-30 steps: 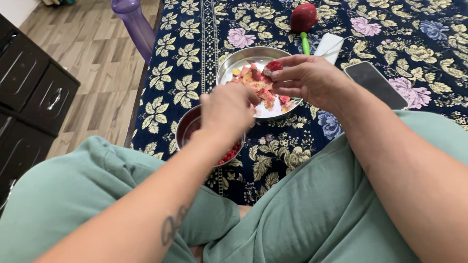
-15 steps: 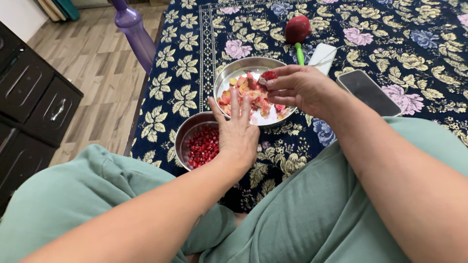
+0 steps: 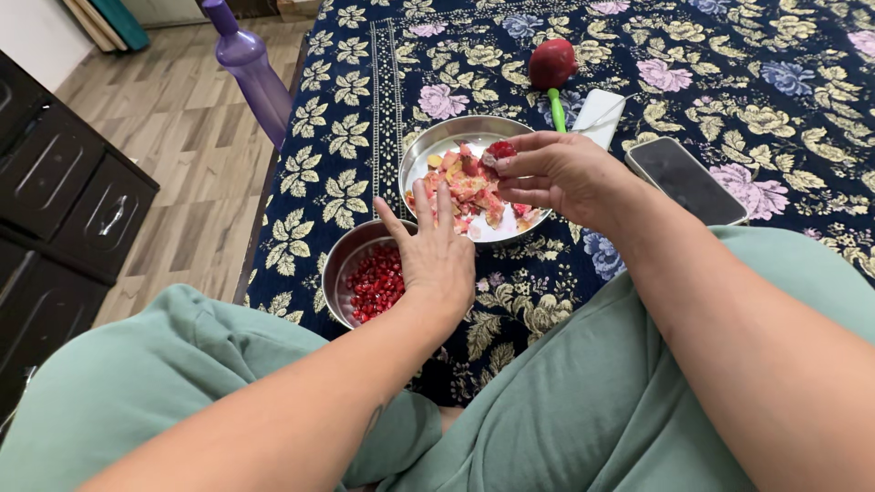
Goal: The person sits and separates pomegranate arils from the membrane by hand, placing the seeds into a small metal bowl and the discarded membrane into a larger metal plate. The person continues this process for several pieces until the bowl is partially filled.
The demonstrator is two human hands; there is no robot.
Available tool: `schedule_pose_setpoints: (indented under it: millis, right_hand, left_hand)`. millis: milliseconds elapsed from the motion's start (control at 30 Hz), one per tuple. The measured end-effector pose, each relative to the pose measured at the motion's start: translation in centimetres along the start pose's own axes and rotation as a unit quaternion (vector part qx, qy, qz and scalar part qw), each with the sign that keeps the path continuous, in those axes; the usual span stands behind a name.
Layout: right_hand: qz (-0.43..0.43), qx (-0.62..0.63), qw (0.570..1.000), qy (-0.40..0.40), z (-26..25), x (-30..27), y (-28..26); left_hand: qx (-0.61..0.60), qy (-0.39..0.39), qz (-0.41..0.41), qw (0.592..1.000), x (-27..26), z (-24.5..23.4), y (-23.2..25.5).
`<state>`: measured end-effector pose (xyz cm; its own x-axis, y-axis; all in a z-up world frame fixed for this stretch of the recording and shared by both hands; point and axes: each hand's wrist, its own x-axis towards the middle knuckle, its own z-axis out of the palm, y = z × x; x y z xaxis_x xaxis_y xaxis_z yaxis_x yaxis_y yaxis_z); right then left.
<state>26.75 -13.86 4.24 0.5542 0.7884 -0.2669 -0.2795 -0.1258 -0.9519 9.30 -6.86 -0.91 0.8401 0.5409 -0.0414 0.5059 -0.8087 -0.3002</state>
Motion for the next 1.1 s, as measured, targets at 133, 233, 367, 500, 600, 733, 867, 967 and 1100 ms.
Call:
schedule_pose_setpoints:
  millis: [133,233,367,500,600,733,867,967,1100]
  right_hand:
    - [0.006,0.001,1.000,-0.013,0.2,-0.2,-0.2]
    - [0.003,-0.002,1.000,0.002,0.1,-0.2,-0.1]
    - [-0.008,0.011,1.000,-0.002,-0.2,0.1,-0.4]
    - [-0.013,0.041,0.999,0.009,-0.8,0.4,-0.4]
    - [-0.018,0.007,1.000,0.012,-0.6,0.4,-0.4]
    - [-0.010,0.016,1.000,0.018,-1.3,0.6,-0.1]
    - [-0.005,-0.001,1.000,0.008,-0.7,0.4,0.0]
    - [0.000,-0.028,0.999,-0.035,0.5,0.0,0.1]
    - [0.014,-0.038,0.993,-0.115,3.1,-1.2,1.2]
  left_hand:
    - [0.006,-0.013,0.011,1.000,0.2,-0.2,0.1]
    - [0.003,-0.014,0.022,1.000,-0.5,-0.6,0.3]
    - [-0.051,-0.043,0.019,0.998,-1.2,-2.4,-0.6]
    - [-0.232,0.006,-0.072,0.970,1.2,-4.7,-2.1]
    - [-0.278,0.041,-0.109,0.954,4.2,-5.7,-3.6]
    - [-0.273,-0.002,-0.112,0.956,6.6,-4.9,-3.3]
    - [-0.359,-0.013,-0.133,0.924,5.6,-4.1,-3.9]
    - [-0.450,0.011,-0.121,0.885,3.2,-3.5,-5.6]
    - [-0.658,0.113,0.026,0.744,-0.5,-1.9,-8.5]
